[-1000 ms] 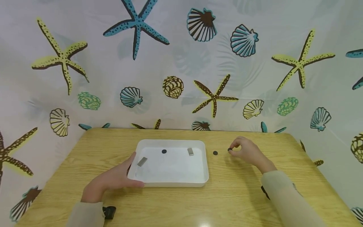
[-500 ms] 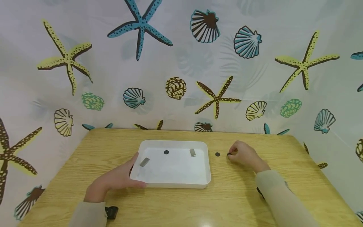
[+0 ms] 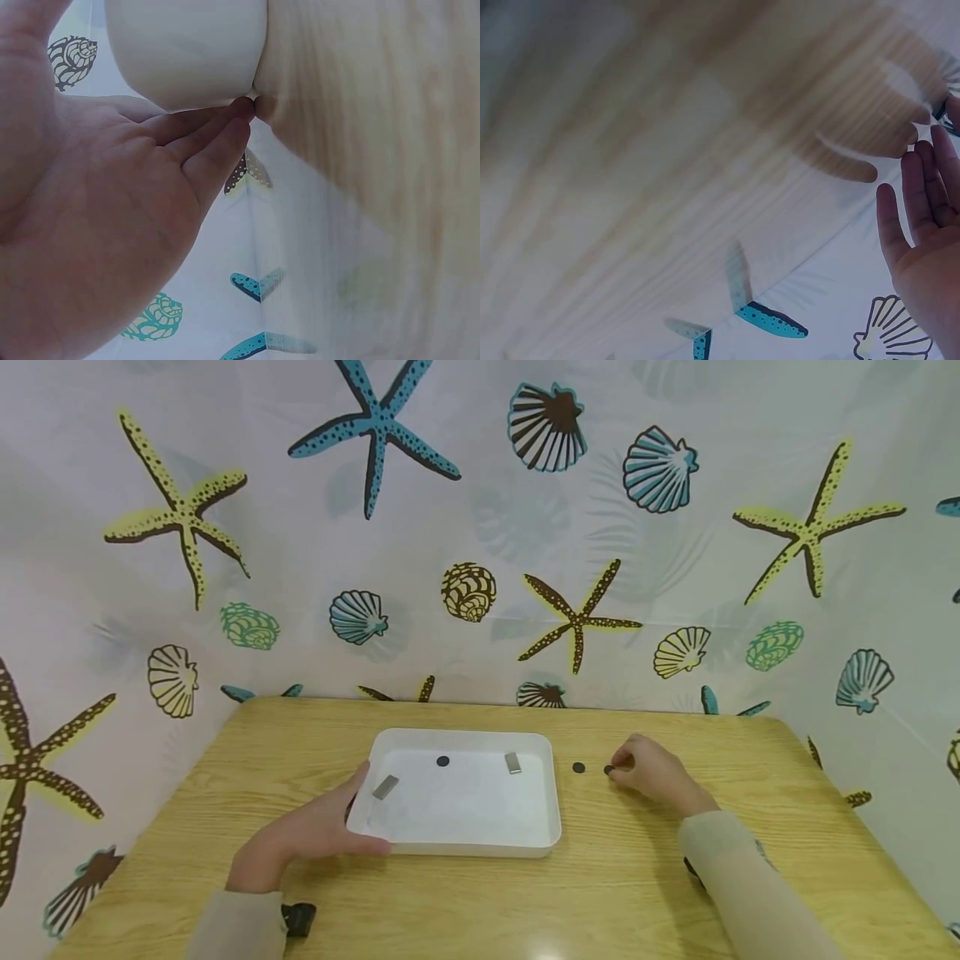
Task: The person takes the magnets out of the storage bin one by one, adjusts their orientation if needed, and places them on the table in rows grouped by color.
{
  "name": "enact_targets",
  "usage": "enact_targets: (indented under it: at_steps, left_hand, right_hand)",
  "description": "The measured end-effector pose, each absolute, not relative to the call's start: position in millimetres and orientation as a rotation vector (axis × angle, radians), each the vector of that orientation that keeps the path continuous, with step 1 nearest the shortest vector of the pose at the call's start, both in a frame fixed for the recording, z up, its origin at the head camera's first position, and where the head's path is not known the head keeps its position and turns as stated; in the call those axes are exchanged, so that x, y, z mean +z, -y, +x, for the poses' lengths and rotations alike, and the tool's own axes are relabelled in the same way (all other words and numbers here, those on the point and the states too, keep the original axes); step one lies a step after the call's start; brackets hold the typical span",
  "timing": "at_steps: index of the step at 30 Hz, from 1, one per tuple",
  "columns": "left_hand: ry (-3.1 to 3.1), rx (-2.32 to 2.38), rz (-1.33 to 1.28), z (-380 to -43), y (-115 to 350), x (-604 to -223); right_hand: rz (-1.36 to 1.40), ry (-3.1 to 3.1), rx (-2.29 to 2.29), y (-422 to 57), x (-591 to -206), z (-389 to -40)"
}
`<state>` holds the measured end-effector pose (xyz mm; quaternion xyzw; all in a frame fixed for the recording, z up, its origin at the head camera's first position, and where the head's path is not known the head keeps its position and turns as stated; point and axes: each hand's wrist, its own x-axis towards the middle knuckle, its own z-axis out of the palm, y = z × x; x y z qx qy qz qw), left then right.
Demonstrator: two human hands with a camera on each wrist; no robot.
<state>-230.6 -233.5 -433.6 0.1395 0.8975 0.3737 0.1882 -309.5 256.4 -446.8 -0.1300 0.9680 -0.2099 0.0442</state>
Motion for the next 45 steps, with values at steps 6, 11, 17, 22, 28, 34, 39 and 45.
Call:
enact_targets:
  at_steps: [6, 11, 17, 22, 28, 34, 39, 45]
  left_hand:
    - [-2.534, 1.045, 0.395, -230, 235, -434]
    - [-2.528, 1.059, 0.417, -230, 235, -435]
    - [-2.518, 1.074, 0.432, -232, 236, -437]
    - [-2.527, 1.060, 0.431, -232, 236, -437]
    - [-2.528, 1.053, 0.423, -230, 234, -434]
    - [-2.526, 1.052, 0.405, -228, 233, -431]
    - [-2.524, 1.054, 0.412, -228, 234, -431]
    - [-2.527, 1.063, 0.428, -228, 235, -432]
  right_hand:
    - [-0.391, -2.960, -0.661, -259, -448, -310]
    - [-0.380, -2.964, -0.689, -259, -449, -312]
    - [-0.366, -2.975, -0.726, -248, -439, -311]
    - [-0.385, -2.964, -0.719, -233, -426, -311]
    - [-0.497, -2.985, -0.693, -215, -416, -314]
    - [-0.590, -2.988, -0.764, -194, -408, -316]
    - [-0.635, -2.972, -0.776, -173, -401, -313]
    - [-0.698, -2.947, -0.781, -148, -395, -313]
